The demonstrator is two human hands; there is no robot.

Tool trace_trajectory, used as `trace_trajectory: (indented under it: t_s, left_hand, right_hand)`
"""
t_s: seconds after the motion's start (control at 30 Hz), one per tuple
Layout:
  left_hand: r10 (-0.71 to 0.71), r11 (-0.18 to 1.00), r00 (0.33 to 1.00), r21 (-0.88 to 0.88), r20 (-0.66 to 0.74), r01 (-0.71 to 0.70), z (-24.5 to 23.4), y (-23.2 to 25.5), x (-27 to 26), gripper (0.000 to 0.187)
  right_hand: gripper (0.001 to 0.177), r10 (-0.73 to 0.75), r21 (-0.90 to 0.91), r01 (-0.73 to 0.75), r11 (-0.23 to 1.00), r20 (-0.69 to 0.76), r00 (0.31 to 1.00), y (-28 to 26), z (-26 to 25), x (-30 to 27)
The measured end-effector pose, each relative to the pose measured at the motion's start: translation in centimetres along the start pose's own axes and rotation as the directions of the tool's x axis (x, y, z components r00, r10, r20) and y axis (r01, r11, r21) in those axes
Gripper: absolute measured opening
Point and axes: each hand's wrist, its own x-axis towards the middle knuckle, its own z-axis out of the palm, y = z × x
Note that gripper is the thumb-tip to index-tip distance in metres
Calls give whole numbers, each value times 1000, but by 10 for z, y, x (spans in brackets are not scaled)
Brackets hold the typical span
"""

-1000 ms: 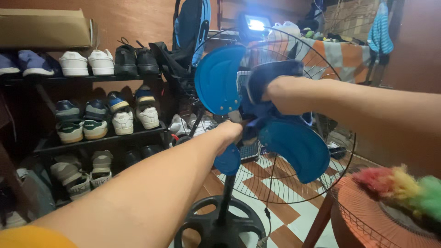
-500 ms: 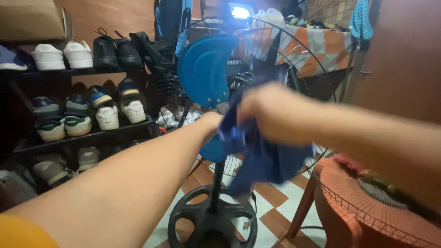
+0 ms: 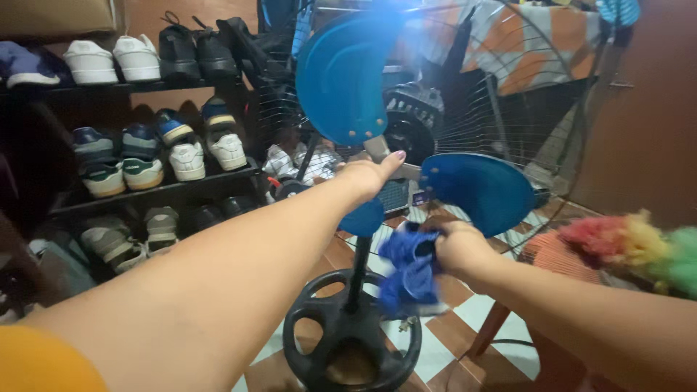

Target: The person wipes the blades and cage of a standing fan with a blue cloth, then uses a colorful feather duster on the fan head. The person holds the fan steady with one hand while cleaning with the other.

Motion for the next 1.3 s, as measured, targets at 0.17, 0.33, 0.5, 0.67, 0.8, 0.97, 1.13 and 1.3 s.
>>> trace_trajectory:
  t_s: [0.17,0.33,0.5,0.67,0.8,0.97,1.13,1.3]
  left_hand:
    - [-57,997,998,-48,4,57,-3,6,-8,102]
    - [-185,979,979,103,83,176,-15,17,-20,96]
    - [-123,990,986,79,111,115,-18,13,-18,98]
    - [-29,996,998,-86,55,34,1,-7,0,106]
    - [31,992,996,-123,86,-20,13,-20,19,114]
    - [48,994,997,-102,68,-41,18,-18,24,111]
    - [44,995,998,-95,49,-39,15,-14,26,114]
    - [24,993,997,-120,76,-15,8,-14,21,107]
  right_hand:
    - [40,-245,142,248,958,-34,969,-9,23,31]
    - [60,-759,-423,796,432,307,575,-21,21,55]
    - [60,-562,-639,611,467,319,763,-24,16,55]
    - [67,-469,-797,479,368,285,836,-40,27,52]
    - [49,-169,-902,430,34,419,892,-37,45,61]
    - [72,-208,-739,503,448,461,862,11,78,63]
    - [41,-121,-346,636,689,811,572,67,75,67]
    - [41,-94,51,79,996,564,820,51,97,80]
